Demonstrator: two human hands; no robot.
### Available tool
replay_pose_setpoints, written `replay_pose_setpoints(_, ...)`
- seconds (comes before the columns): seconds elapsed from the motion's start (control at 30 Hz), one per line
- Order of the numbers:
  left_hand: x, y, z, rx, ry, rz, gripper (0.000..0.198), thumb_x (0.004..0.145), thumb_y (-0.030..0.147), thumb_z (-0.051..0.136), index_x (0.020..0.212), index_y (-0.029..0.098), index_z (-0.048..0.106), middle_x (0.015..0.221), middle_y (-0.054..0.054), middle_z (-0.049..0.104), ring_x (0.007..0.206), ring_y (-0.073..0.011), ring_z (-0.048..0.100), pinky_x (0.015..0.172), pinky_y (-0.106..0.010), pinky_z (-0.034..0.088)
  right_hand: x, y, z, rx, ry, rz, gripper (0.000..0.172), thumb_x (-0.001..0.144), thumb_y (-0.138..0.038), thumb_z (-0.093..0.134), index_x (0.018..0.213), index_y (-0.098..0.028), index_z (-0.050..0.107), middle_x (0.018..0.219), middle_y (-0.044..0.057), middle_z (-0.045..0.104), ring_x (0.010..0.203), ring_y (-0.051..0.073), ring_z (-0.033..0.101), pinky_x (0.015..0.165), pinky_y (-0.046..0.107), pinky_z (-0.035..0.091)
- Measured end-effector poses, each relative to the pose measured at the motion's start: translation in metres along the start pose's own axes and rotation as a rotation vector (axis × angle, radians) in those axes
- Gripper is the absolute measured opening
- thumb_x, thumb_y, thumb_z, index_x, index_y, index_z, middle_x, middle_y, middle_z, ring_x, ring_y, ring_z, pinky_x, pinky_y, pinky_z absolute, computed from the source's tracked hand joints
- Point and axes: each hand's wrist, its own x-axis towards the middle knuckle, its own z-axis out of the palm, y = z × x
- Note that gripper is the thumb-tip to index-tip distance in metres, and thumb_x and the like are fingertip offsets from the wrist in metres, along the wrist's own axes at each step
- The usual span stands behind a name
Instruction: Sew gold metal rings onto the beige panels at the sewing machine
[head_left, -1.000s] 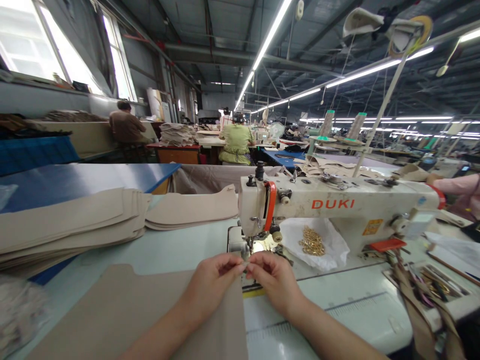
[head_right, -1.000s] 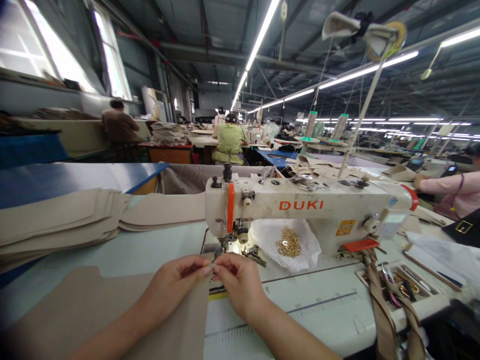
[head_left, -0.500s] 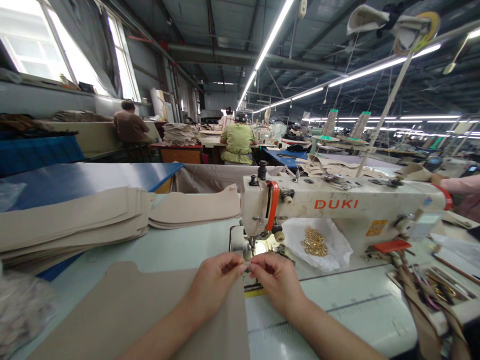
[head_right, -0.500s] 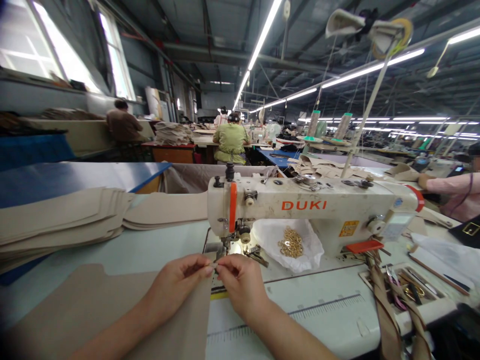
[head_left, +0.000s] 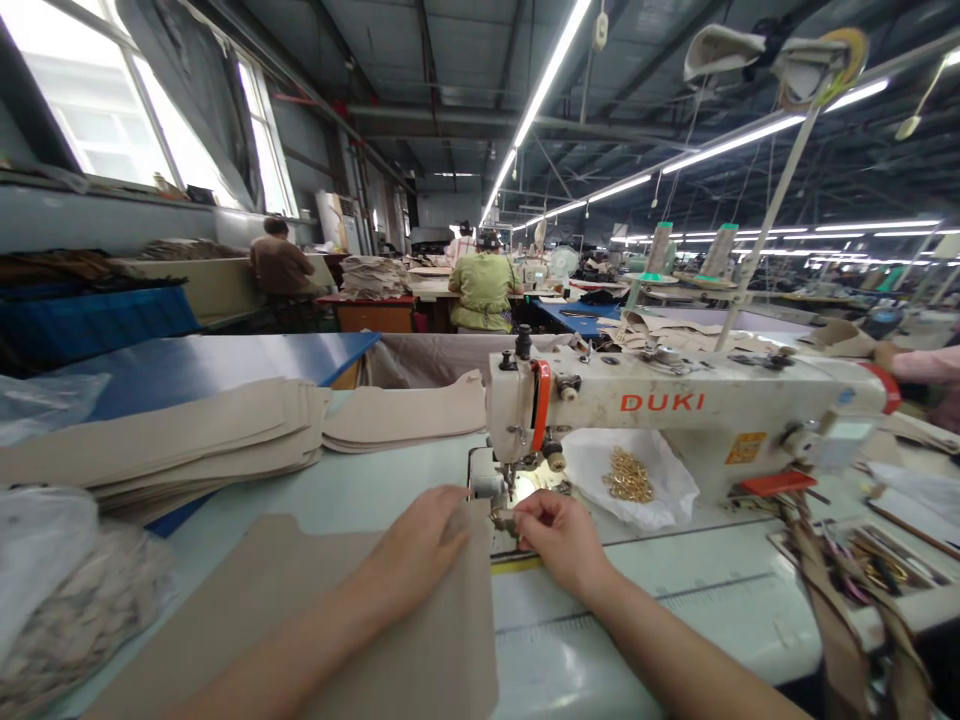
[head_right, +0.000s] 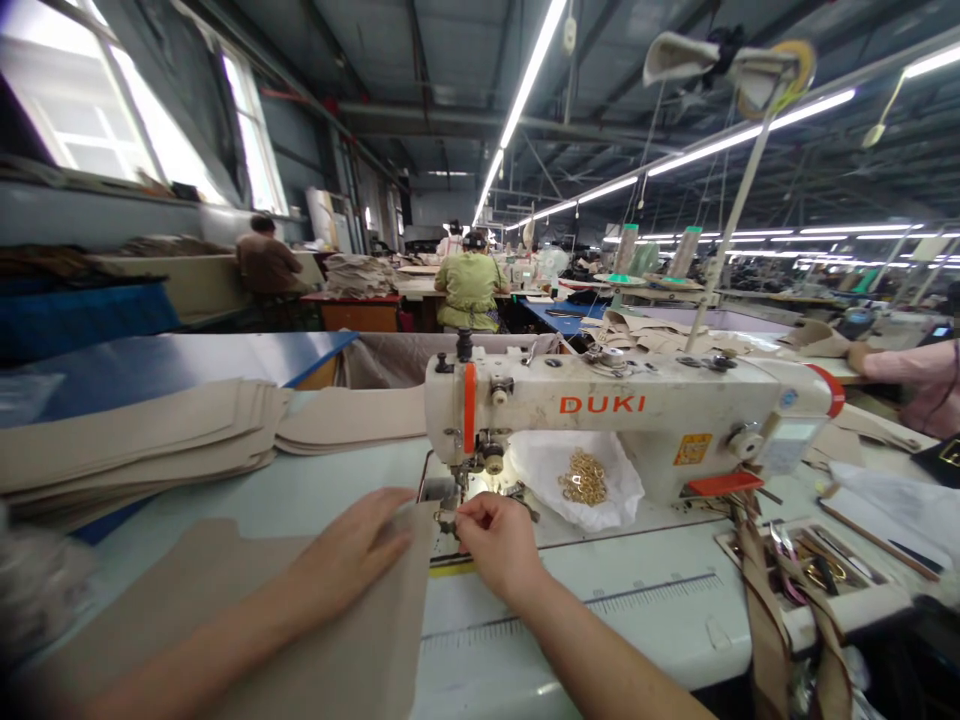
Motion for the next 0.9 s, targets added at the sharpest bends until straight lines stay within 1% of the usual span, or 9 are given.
replay_pose_setpoints(0.1, -0.014, -0.013, 0.012, 0.122, 0.019, 0.106, 0.035, 0.083, 0.029, 0.045, 0.112, 0.016, 0.058, 0.119, -0.012, 0.059, 0.114, -0.0252, 0.051, 0.1, -0.042, 0.039, 0.002, -0.002, -0.001, 0.027, -0.031, 0.065, 0.007, 0.066, -0.021, 0.058, 0.061, -0.016, 0.057, 0.044, -0.006, 0.052, 0.039, 0.008, 0.049, 0.042, 0.018, 0.037)
replay_pose_setpoints(0.23, -0.018, -0.017, 0.024, 0.187, 0.081, 0.165, 0.033, 0.085, 0.027, 0.042, 0.112, 0.015, 0.055, 0.114, -0.012, 0.06, 0.111, -0.0248, 0.053, 0.098, -0.043, 0.042, 0.006, -0.007, 0.0, 0.015, -0.098, 0.162, 0.009, 0.065, -0.016, 0.059, 0.057, -0.016, 0.056, 0.044, -0.006, 0.055, 0.035, 0.007, 0.05, 0.039, 0.017, 0.038)
replay_pose_setpoints(0.3, -0.015, -0.015, 0.027, 0.191, 0.108, 0.188, 0.032, 0.085, 0.027, 0.041, 0.112, 0.016, 0.054, 0.113, -0.012, 0.06, 0.109, -0.0251, 0.053, 0.097, -0.044, 0.043, 0.01, -0.009, 0.003, -0.004, -0.13, 0.201, 0.011, 0.064, -0.014, 0.06, 0.054, -0.016, 0.056, 0.041, -0.006, 0.055, 0.034, 0.007, 0.05, 0.037, 0.016, 0.038)
replay_pose_setpoints(0.4, -0.012, -0.012, 0.028, 0.183, 0.12, 0.197, 0.03, 0.086, 0.027, 0.04, 0.111, 0.016, 0.053, 0.111, -0.011, 0.06, 0.108, -0.0252, 0.054, 0.095, -0.045, 0.044, 0.016, -0.012, 0.012, -0.033, -0.168, 0.238, 0.016, 0.063, -0.012, 0.062, 0.049, -0.017, 0.055, 0.038, -0.005, 0.055, 0.033, 0.007, 0.051, 0.035, 0.015, 0.039)
replay_pose_setpoints(0.53, -0.012, -0.011, 0.029, 0.153, 0.14, 0.183, 0.027, 0.084, 0.024, 0.042, 0.107, 0.017, 0.053, 0.108, -0.01, 0.061, 0.105, -0.0243, 0.055, 0.093, -0.044, 0.045, 0.025, -0.013, 0.025, -0.067, -0.212, 0.249, 0.023, 0.062, -0.015, 0.065, 0.043, -0.018, 0.052, 0.035, -0.005, 0.054, 0.032, 0.008, 0.051, 0.033, 0.014, 0.038)
replay_pose_setpoints(0.6, -0.012, -0.011, 0.028, 0.128, 0.163, 0.194, 0.026, 0.082, 0.023, 0.043, 0.105, 0.018, 0.054, 0.106, -0.009, 0.062, 0.103, -0.024, 0.056, 0.092, -0.044, 0.045, 0.029, -0.014, 0.028, -0.082, -0.23, 0.245, 0.023, 0.062, -0.016, 0.065, 0.043, -0.018, 0.053, 0.035, -0.004, 0.054, 0.032, 0.008, 0.051, 0.033, 0.014, 0.038)
replay_pose_setpoints(0.7, -0.01, -0.009, 0.023, 0.1, 0.178, 0.242, 0.021, 0.08, 0.02, 0.044, 0.097, 0.019, 0.057, 0.1, -0.008, 0.063, 0.098, -0.0234, 0.056, 0.089, -0.042, 0.047, 0.032, -0.015, 0.03, -0.102, -0.249, 0.231, 0.019, 0.061, -0.015, 0.066, 0.045, -0.018, 0.055, 0.036, -0.004, 0.055, 0.033, 0.009, 0.052, 0.032, 0.015, 0.038)
replay_pose_setpoints(0.77, -0.008, -0.006, 0.019, 0.094, 0.158, 0.286, 0.017, 0.08, 0.019, 0.044, 0.087, 0.02, 0.06, 0.091, -0.007, 0.064, 0.09, -0.0221, 0.057, 0.084, -0.039, 0.049, 0.034, -0.015, 0.029, -0.111, -0.254, 0.214, 0.017, 0.06, -0.014, 0.066, 0.047, -0.018, 0.056, 0.036, -0.004, 0.055, 0.033, 0.009, 0.052, 0.032, 0.015, 0.038)
replay_pose_setpoints(0.9, -0.001, -0.004, 0.017, 0.12, 0.113, 0.352, 0.022, 0.083, 0.018, 0.042, 0.07, 0.02, 0.06, 0.074, -0.005, 0.063, 0.078, -0.0201, 0.055, 0.073, -0.033, 0.049, 0.037, -0.011, 0.029, -0.111, -0.218, 0.148, 0.018, 0.06, -0.011, 0.064, 0.047, -0.017, 0.055, 0.036, -0.003, 0.055, 0.031, 0.01, 0.052, 0.031, 0.017, 0.038)
